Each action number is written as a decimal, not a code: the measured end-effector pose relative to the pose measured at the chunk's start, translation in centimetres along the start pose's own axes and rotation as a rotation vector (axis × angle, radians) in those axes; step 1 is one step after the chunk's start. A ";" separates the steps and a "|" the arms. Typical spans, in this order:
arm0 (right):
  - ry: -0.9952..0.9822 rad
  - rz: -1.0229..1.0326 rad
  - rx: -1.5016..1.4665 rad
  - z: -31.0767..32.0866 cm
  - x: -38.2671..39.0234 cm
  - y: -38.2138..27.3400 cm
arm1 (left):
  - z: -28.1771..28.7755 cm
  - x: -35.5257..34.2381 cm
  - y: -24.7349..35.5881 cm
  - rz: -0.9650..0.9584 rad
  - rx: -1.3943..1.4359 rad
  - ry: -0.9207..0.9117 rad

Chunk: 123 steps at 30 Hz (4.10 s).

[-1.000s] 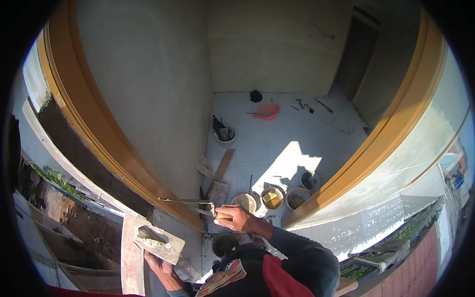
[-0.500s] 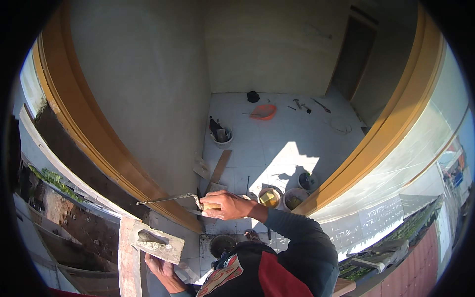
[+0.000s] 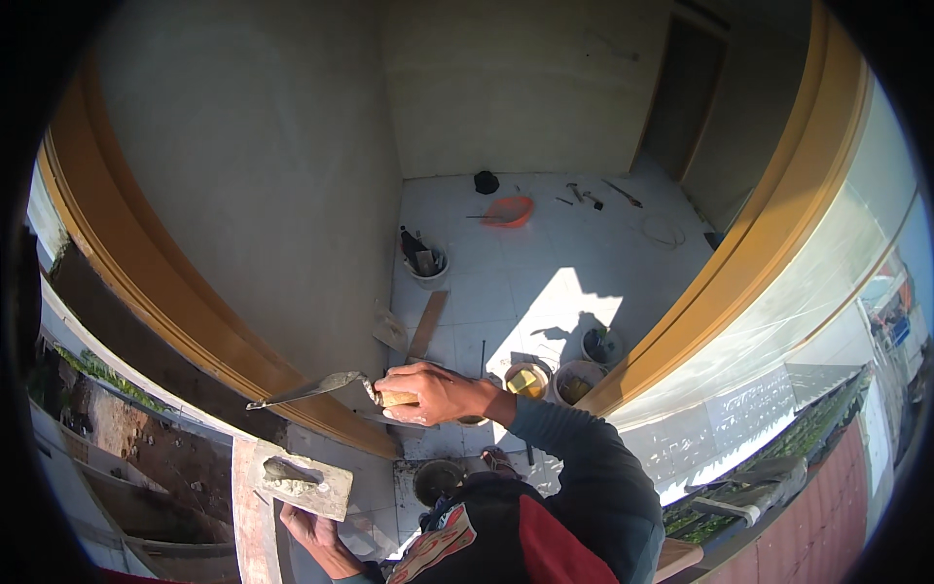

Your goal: The person uses a trowel to scoop plaster from a bucket onto a wooden board, then applies the plaster to the vertical edge of a window frame and smooths the surface.

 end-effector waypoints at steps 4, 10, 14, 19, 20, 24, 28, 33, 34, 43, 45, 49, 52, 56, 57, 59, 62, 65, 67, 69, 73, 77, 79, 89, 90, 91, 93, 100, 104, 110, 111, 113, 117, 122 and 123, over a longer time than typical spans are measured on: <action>0.027 0.046 0.004 0.1 -0.6 -0.8 | -0.1 -0.1 0.2 0.008 0.020 -0.028; 0.039 0.045 0.047 -0.4 -0.5 -1.2 | 1.0 -0.3 0.2 0.010 0.010 0.026; 0.042 0.053 0.052 -0.7 0.0 -0.9 | 0.6 0.0 0.2 0.007 0.010 0.006; -0.001 -0.091 0.050 -0.1 0.6 0.2 | 0.2 -0.4 -0.4 -0.011 -0.008 0.006; 0.013 -0.024 0.047 -0.1 0.3 -0.1 | 0.1 -0.5 -0.3 -0.025 -0.012 0.001; -0.073 -0.024 -0.055 -2.2 -2.7 -1.1 | -0.7 0.9 2.7 -0.126 -0.017 -0.029; -0.082 -0.174 0.101 0.2 -1.9 -1.7 | -2.7 -1.3 0.2 -0.061 0.014 -0.211; -0.227 -0.087 0.142 0.7 -3.3 -4.8 | -5.6 -0.9 0.8 -0.072 -0.017 -0.169; -0.251 -0.073 0.121 0.2 -3.8 -5.0 | -5.3 -0.3 1.3 -0.094 -0.037 -0.139; -0.528 0.042 0.398 -2.0 -6.2 -5.6 | -5.3 -0.1 1.1 -0.140 -0.011 -0.162; -0.461 0.120 0.386 -1.8 -6.5 -5.4 | -5.6 -0.5 0.9 -0.105 0.000 -0.176; -0.342 0.315 0.396 -2.0 -5.6 -4.1 | -6.3 0.1 1.9 -0.138 -0.014 -0.230; -0.225 0.316 0.323 -2.2 -5.4 -2.7 | -6.8 0.7 2.7 -0.139 -0.041 -0.262; -0.108 0.364 0.326 -3.5 -5.1 -1.3 | -7.9 1.6 3.4 -0.134 -0.070 -0.279; -0.075 0.419 0.324 -3.8 -5.0 -1.3 | -7.9 1.8 3.5 -0.131 -0.078 -0.262; -0.033 0.475 0.320 -4.3 -5.0 -1.2 | -7.2 1.7 3.3 -0.126 -0.071 -0.233; 0.034 0.480 0.289 -4.6 -5.5 -1.0 | -7.5 2.0 3.2 -0.068 0.073 -0.332; 0.068 0.483 0.249 -4.6 -6.4 -1.7 | -7.0 1.7 3.1 -0.081 0.072 -0.294; 0.084 0.507 0.242 -4.9 -7.0 -1.7 | -6.8 1.2 3.3 -0.081 0.055 -0.277; 0.087 0.528 0.245 -5.0 -7.2 -2.0 | -6.5 0.9 3.5 -0.080 0.083 -0.271; 0.084 0.461 0.161 -5.5 -7.4 -2.0 | -6.7 0.0 4.7 -0.090 0.101 -0.298; 0.125 0.441 0.147 -5.9 -7.4 -1.8 | -7.9 -0.1 5.8 -0.104 0.139 -0.337; 0.135 0.412 0.122 -6.4 -7.5 -1.6 | -8.4 -0.1 6.2 -0.104 0.166 -0.362; 0.229 0.170 -0.231 -10.2 -8.5 0.6 | -7.8 0.4 7.6 -0.134 0.154 -0.347; 0.255 0.159 -0.276 -10.7 -8.9 0.9 | -7.4 0.7 7.9 -0.168 0.158 -0.323; 0.261 0.154 -0.361 -11.3 -9.5 1.3 | -7.0 0.8 8.2 -0.184 0.157 -0.310; 0.183 -0.197 -0.847 -14.8 -10.1 3.0 | -5.3 2.2 8.9 -0.230 0.155 -0.255; -0.046 -0.343 -1.298 -20.6 -11.8 2.9 | 0.0 4.8 9.8 -0.302 0.068 -0.082; -0.068 -0.413 -1.477 -22.5 -11.8 2.7 | 1.9 5.6 9.6 -0.315 0.066 -0.024; -0.083 -0.362 -1.567 -24.8 -12.3 3.3 | 3.0 6.7 9.7 -0.360 0.022 0.098; -0.079 -0.362 -1.567 -25.2 -12.3 3.5 | 3.2 6.7 9.7 -0.356 0.020 0.098; -0.088 -0.377 -1.612 -26.0 -11.9 3.6 | 4.2 7.0 10.1 -0.385 0.004 0.154; -0.103 -0.455 -1.662 -27.0 -10.7 3.5 | 4.4 6.9 10.3 -0.369 0.022 0.118; -0.118 -0.531 -1.635 -26.7 -7.8 3.5 | 3.4 6.0 10.1 -0.341 0.013 0.089; -0.131 -0.555 -1.600 -26.2 -7.1 3.4 | 3.1 6.0 10.0 -0.333 0.017 0.082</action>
Point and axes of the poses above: each hand's wrist, its own x-axis away from the middle knuckle, its own z-axis out of the back of the hand, y = z × x, the point moved 8 cm from there along -x, towards the middle knuckle, and after that the axes turned 14 degrees about -x, right-handed, at the moved point
